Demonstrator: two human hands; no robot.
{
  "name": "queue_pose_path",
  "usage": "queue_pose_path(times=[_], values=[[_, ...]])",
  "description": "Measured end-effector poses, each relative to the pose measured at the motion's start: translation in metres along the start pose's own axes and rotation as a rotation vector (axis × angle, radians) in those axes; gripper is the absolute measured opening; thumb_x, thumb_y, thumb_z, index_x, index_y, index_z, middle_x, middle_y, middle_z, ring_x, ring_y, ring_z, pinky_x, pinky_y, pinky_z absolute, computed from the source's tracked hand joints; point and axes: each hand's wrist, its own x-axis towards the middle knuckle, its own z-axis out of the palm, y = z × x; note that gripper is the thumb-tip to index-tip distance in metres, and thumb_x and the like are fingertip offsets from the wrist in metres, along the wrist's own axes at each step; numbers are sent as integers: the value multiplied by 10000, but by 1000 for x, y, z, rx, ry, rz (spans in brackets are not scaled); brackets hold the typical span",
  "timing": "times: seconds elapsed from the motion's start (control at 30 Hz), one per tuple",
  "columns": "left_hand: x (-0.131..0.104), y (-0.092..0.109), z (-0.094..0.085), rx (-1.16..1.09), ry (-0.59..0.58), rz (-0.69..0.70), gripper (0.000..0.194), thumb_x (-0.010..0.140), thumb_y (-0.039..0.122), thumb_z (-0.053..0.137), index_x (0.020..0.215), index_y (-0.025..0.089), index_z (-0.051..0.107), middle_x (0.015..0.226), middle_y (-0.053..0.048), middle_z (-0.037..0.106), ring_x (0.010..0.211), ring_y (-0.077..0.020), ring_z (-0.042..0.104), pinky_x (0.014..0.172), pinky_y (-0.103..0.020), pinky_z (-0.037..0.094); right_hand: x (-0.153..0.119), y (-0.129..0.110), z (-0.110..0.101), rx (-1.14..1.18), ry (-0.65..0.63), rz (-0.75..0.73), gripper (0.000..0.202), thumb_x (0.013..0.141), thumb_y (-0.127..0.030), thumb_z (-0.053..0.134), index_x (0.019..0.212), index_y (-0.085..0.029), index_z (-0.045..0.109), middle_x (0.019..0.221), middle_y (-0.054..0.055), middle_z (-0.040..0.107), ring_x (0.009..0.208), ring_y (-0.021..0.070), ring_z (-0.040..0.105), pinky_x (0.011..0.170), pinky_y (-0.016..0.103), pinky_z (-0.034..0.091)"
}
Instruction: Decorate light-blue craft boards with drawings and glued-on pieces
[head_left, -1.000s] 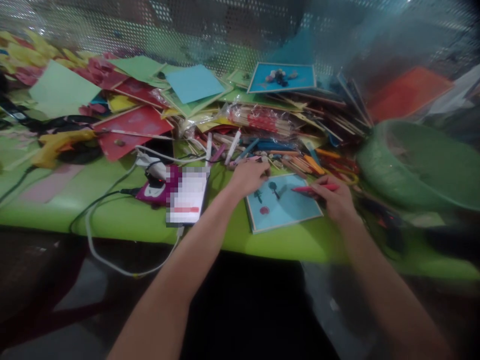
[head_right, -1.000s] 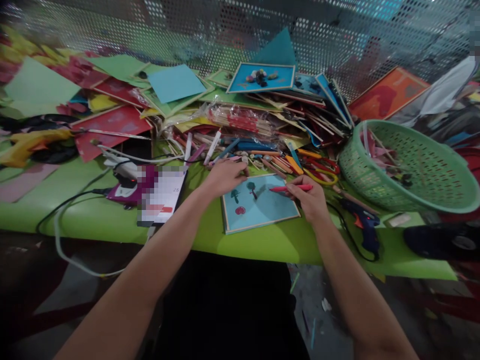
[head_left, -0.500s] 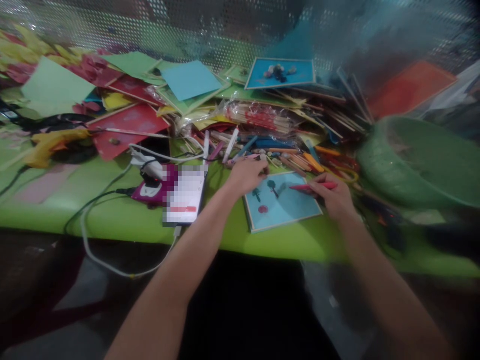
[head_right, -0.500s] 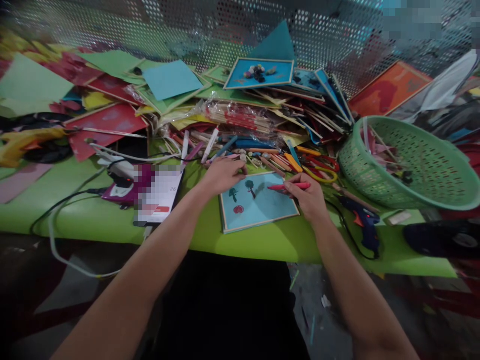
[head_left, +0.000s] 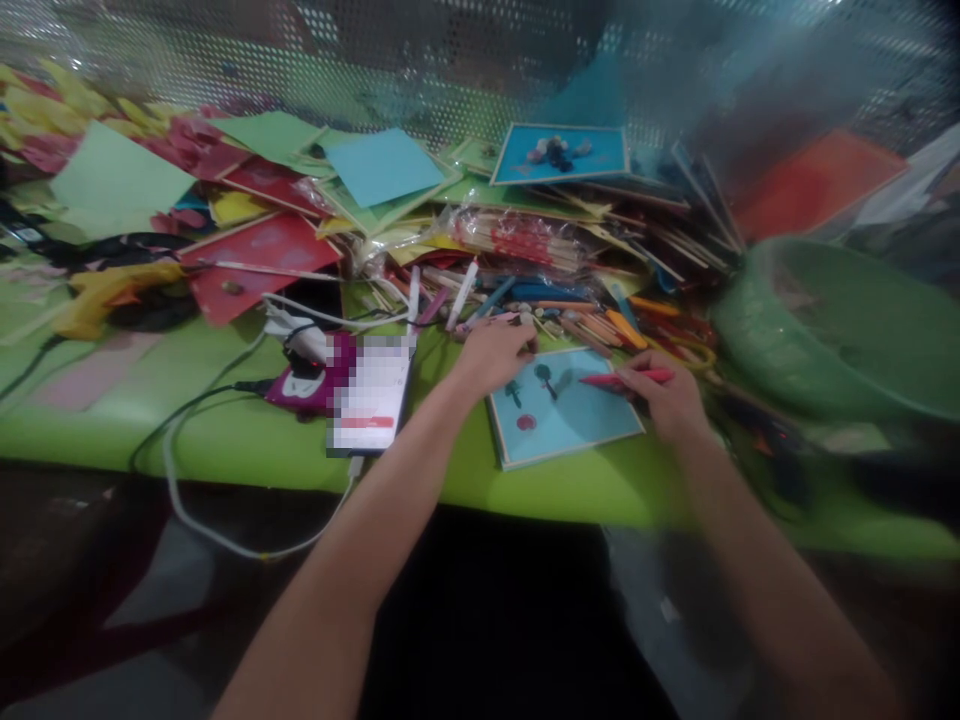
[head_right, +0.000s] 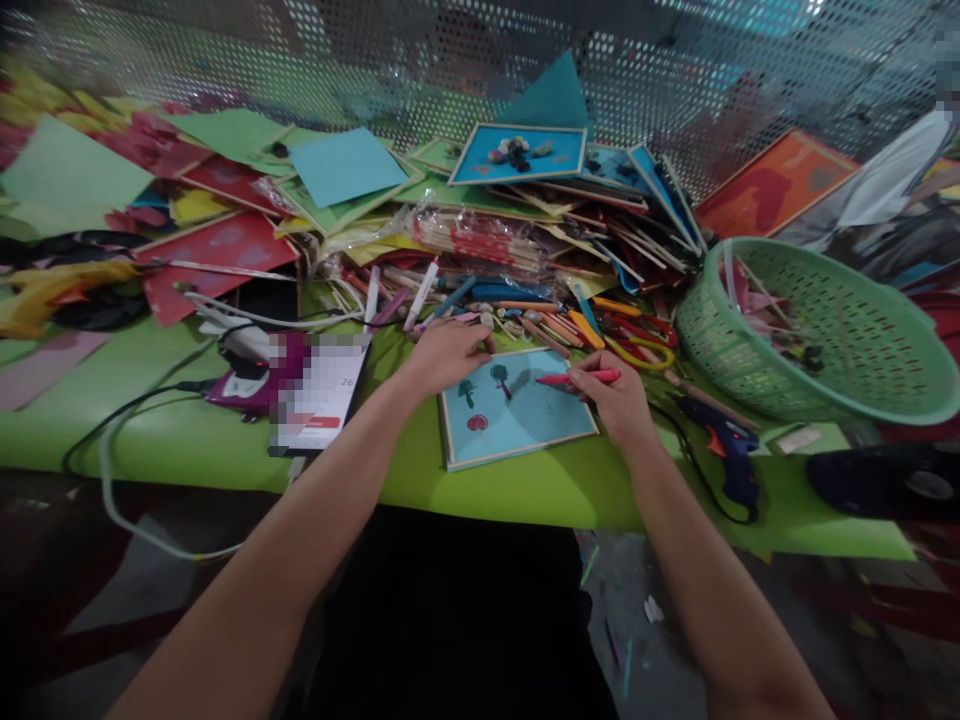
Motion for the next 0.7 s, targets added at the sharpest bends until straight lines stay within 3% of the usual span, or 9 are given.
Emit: queue_pose_path(times=[0.2, 0.3, 0.43, 0.7], values=[[-3, 4, -5, -52, 22, -9, 174, 916, 228, 582, 1061, 207, 674, 1030, -81, 760, 1071, -280, 689, 1021, -419, 481, 1, 3, -2, 56, -5, 6, 264, 719, -419, 845, 733, -214, 679, 617, -10, 667, 572, 142, 607, 549, 256, 478], [-7, 11, -10, -160, 49, -40, 224, 894, 177, 544, 1103, 210, 619, 1051, -80, 746, 1047, -265, 687, 939, -366, 515, 0, 2, -2, 122, 32, -12, 264, 728, -429, 839, 770, -224, 678, 639, -14, 668, 556, 133, 597, 531, 248, 472], [-10, 23, -13, -345, 2, 1, 216, 924, 133, 431, 1050, 215, 587, 1083, -83, 725, 995, -230, 672, 879, -337, 530, -3, -3, 0, 206, 70, -46, 257, 725, -419, 843, 807, -248, 670, 644, -29, 642, 538, 134, 591, 498, 250, 454], [-4, 34, 5, -403, -70, 165, 255, 967, 107, 439, 1078, 179, 656, 1185, -95, 726, 1187, -222, 626, 1062, -358, 476, -7, -12, 3, 348, 17, -57, 197, 738, -375, 849, 853, -245, 756, 675, -1, 680, 611, 133, 617, 534, 241, 467]])
